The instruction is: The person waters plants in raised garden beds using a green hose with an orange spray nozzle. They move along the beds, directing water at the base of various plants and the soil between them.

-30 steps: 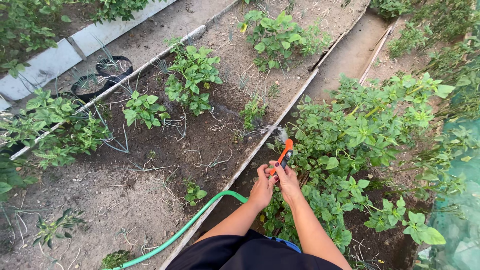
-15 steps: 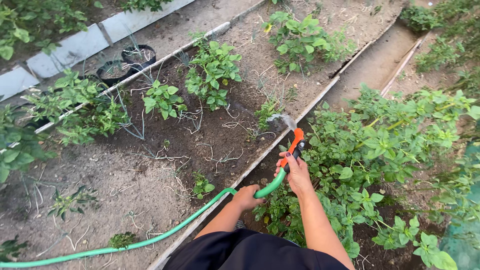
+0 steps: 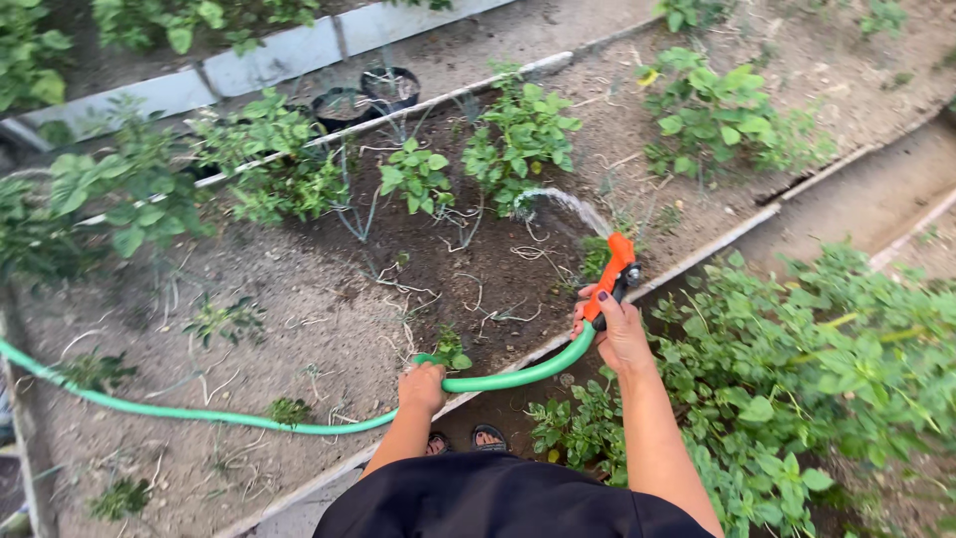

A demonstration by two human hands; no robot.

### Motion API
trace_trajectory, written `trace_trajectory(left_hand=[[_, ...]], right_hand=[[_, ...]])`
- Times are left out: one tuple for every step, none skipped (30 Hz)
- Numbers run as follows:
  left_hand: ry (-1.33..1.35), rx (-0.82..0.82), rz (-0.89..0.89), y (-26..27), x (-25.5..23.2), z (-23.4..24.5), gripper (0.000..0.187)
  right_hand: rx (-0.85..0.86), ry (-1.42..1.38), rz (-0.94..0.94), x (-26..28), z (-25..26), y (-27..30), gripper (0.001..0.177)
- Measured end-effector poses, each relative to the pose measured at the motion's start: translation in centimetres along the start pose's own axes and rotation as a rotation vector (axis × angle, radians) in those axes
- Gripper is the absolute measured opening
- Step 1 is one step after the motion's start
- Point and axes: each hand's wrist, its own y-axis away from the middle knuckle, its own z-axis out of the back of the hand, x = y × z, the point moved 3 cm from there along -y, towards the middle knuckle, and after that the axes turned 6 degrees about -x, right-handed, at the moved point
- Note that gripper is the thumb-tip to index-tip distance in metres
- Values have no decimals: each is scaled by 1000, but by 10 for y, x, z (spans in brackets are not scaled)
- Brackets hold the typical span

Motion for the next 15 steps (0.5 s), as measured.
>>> trace_trajectory(left_hand=[[-20, -9, 43, 4, 9, 5, 26], [-38, -16, 86, 10, 16, 9, 29], [-57, -22, 129, 15, 21, 13, 32], [-31, -33, 160, 19, 24, 16, 34], [-6, -44, 190, 24, 28, 19, 36], [17, -53, 216, 26, 30, 21, 39], [18, -31, 231, 27, 31, 23, 39], [18, -7, 240, 26, 30, 23, 39], [18, 17, 248, 25, 30, 24, 38], [36, 6, 250, 22, 28, 25, 38], [55, -4, 251, 19, 27, 25, 39], [71, -15, 249, 15, 25, 25, 39], [113, -45, 253, 12, 23, 25, 36], [154, -75, 254, 9, 20, 25, 34], [195, -104, 255, 7, 17, 24, 32]], right_hand=[[11, -13, -1, 1, -3, -4, 42], [21, -25, -3, 2, -5, -8, 42], [30, -37, -5, 3, -7, -12, 42], [22, -28, -13, 2, -7, -15, 42], [13, -19, -22, 1, -7, -19, 42], [-1, -12, -28, -2, -6, -21, 43], [-15, -4, -38, -4, -4, -24, 42], [-34, 3, -46, -6, -1, -26, 42], [-54, 10, -54, -8, 3, -30, 42], [-68, 10, -59, -9, 8, -32, 42], [-83, 11, -64, -10, 14, -35, 42], [-101, 9, -67, -10, 19, -38, 42], [-115, 0, -73, -10, 25, -41, 42], [-133, -9, -78, -11, 31, -42, 41], [-150, -19, -83, -11, 37, -42, 41]])
